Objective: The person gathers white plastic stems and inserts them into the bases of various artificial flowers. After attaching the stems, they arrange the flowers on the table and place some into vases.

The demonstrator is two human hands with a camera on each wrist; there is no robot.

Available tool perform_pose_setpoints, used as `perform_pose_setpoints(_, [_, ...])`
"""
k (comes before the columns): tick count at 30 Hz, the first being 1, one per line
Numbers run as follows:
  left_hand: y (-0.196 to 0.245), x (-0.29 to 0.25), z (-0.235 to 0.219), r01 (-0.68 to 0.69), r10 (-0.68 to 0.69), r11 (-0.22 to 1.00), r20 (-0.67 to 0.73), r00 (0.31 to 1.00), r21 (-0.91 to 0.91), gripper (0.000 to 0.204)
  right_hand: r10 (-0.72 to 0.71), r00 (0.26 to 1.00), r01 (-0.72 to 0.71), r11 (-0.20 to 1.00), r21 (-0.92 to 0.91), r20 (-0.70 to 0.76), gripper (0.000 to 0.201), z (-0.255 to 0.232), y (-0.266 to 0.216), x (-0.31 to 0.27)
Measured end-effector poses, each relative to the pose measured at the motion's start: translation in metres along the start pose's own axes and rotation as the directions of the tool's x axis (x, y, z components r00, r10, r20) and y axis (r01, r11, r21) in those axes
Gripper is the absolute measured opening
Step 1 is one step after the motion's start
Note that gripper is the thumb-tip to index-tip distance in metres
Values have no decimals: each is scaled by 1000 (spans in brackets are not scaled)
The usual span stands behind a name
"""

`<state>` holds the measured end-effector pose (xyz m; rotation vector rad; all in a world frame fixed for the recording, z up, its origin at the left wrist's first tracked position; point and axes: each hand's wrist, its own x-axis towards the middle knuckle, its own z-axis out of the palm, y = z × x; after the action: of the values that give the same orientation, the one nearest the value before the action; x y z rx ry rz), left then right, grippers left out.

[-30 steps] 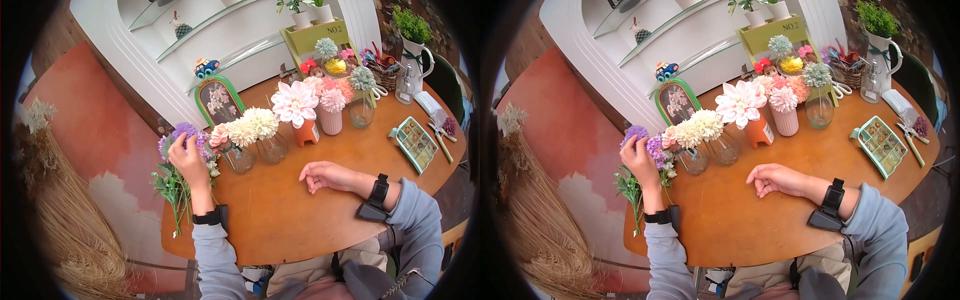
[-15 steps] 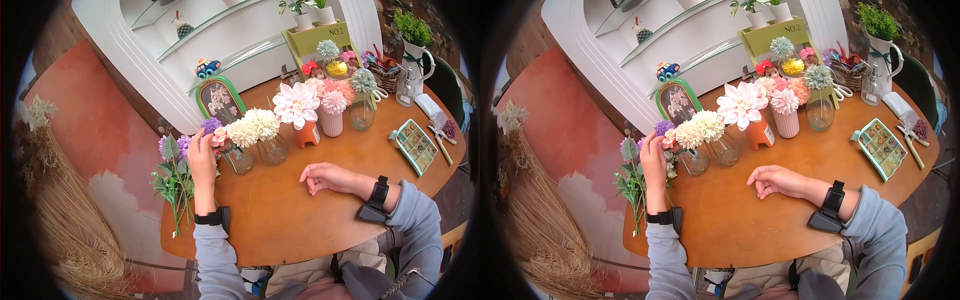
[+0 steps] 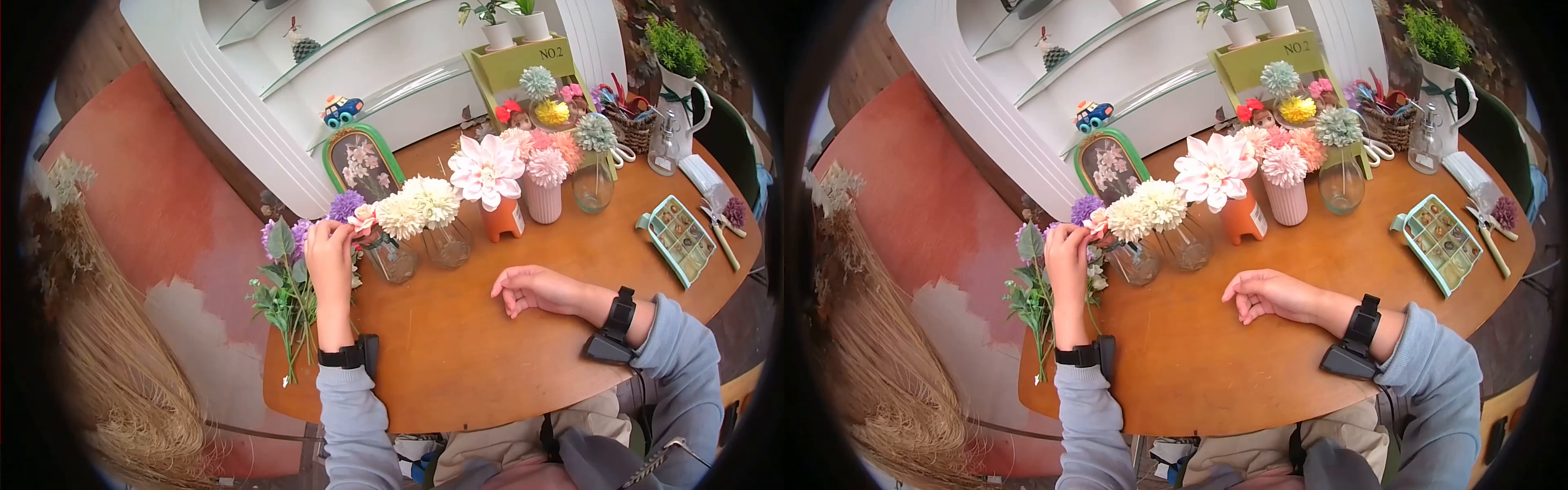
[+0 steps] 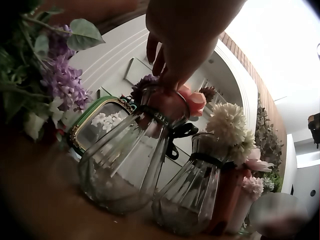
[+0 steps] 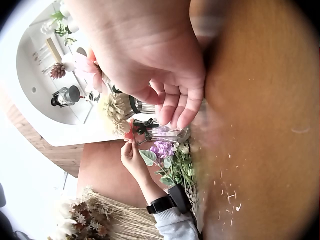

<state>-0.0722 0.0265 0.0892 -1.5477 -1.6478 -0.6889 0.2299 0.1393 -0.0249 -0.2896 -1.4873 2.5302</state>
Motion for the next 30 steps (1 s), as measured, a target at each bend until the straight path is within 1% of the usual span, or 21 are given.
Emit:
perform_pose_setpoints(3, [-8, 0, 3, -28, 27, 999, 43, 999, 19, 7, -1, 1000, 1, 1000, -5, -2, 23, 0, 0, 0])
perform_pose_setpoints(6, [-3, 7, -4, -85, 73, 992, 119, 990, 98, 6, -4, 1000, 4, 1000, -6, -2, 23, 0, 0, -1])
perform_pose_setpoints(9, [2, 13, -8, -109, 87, 983, 151, 985, 145, 6, -4, 1000, 4, 1000, -13, 0, 22, 0, -1, -1])
perform_pose_setpoints(12, [3, 13, -3, -133, 88, 955, 176, 980, 266, 7, -7, 1000, 8, 1000, -11, 7, 22, -1, 0, -1])
perform_pose_setpoints(15, [2, 11, 0, -156, 116, 947, 152, 981, 282, 9, -8, 1000, 8, 1000, -9, 15, 22, -2, 1, -1])
perform_pose_setpoints(18, [4, 9, -1, -107, 76, 958, 123, 990, 267, 7, -8, 1000, 8, 1000, -4, 15, 22, -3, 1, 0])
perform_pose_setpoints(24, [11, 8, -14, -30, 24, 999, 148, 989, 39, 7, -7, 1000, 6, 1000, 5, 23, 22, -4, 3, 1])
perform_pose_setpoints(27, [15, 8, -9, -28, 24, 999, 123, 992, 28, 8, -7, 1000, 7, 1000, 5, 23, 22, -5, 4, 2])
perform_pose_setpoints(30, [18, 11, -10, -9, 0, 998, 138, 990, 64, 7, -5, 1000, 5, 1000, 1, 21, 22, -4, 3, 2])
